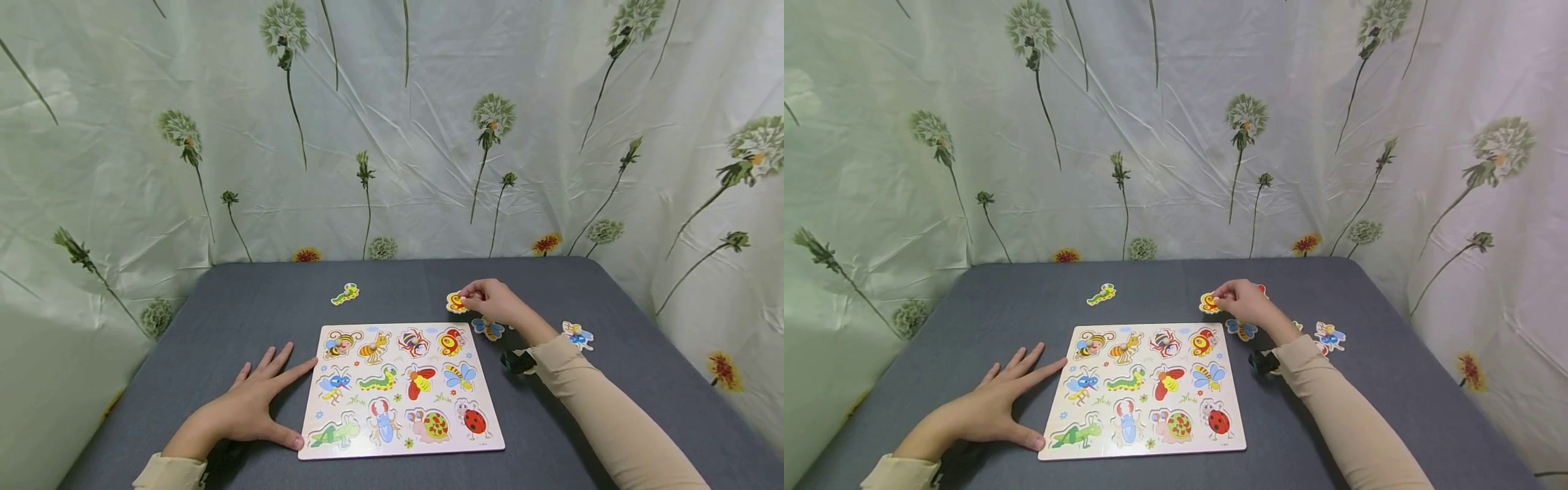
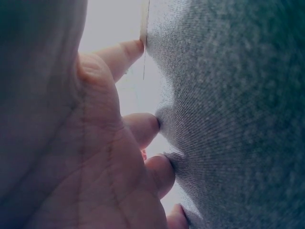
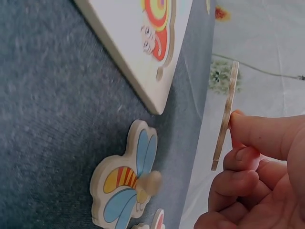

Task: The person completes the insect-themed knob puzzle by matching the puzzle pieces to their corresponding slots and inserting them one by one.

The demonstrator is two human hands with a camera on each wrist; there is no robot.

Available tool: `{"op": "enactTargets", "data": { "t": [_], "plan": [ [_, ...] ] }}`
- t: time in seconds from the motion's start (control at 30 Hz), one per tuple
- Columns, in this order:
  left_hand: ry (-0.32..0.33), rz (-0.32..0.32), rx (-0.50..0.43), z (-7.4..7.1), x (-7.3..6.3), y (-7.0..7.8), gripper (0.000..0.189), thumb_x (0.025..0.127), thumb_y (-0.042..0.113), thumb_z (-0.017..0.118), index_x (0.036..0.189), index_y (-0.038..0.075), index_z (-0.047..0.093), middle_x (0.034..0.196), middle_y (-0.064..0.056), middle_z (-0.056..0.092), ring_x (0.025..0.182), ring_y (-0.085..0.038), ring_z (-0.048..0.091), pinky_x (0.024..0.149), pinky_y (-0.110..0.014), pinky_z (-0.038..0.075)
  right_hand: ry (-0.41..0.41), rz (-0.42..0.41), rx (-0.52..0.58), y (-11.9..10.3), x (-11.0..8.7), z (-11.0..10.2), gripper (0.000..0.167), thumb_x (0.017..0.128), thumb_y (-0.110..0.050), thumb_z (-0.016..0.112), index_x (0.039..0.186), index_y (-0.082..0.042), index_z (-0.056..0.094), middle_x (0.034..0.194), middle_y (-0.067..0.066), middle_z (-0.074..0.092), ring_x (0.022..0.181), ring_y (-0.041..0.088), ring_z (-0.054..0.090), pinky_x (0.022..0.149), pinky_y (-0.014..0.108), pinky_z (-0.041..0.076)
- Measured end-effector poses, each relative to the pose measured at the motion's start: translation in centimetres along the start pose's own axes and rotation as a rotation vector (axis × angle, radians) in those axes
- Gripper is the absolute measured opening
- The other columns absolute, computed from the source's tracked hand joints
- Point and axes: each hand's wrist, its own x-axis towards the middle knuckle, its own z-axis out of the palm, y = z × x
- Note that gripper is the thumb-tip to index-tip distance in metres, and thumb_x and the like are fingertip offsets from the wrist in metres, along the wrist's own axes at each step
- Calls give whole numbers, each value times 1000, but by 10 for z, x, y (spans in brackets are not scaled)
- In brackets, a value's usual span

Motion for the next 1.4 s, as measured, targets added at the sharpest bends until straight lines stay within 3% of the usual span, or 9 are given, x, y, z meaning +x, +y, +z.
{"op": "enactTargets", "data": {
  "t": [0.57, 1.4],
  "plan": [
    [-6, 9, 4, -2, -1, 2, 126, 64, 61, 99, 169, 34, 36, 177, -31, 13, 159, -67, 4, 113, -92, 4, -52, -90, 1, -10, -19, 7, 21, 106, -13, 66, 116, 4, 74, 81, 1, 55, 70, 15, 46, 61, 25, 37],
    [5, 19, -13, 0, -2, 0, 126, 62, 66, 98, 168, 36, 38, 176, -33, 17, 158, -68, 7, 112, -93, 5, -105, -104, -23, -7, -32, 24, 17, 105, -15, 68, 112, -1, 75, 81, 0, 57, 70, 13, 47, 62, 24, 37]
  ]
}}
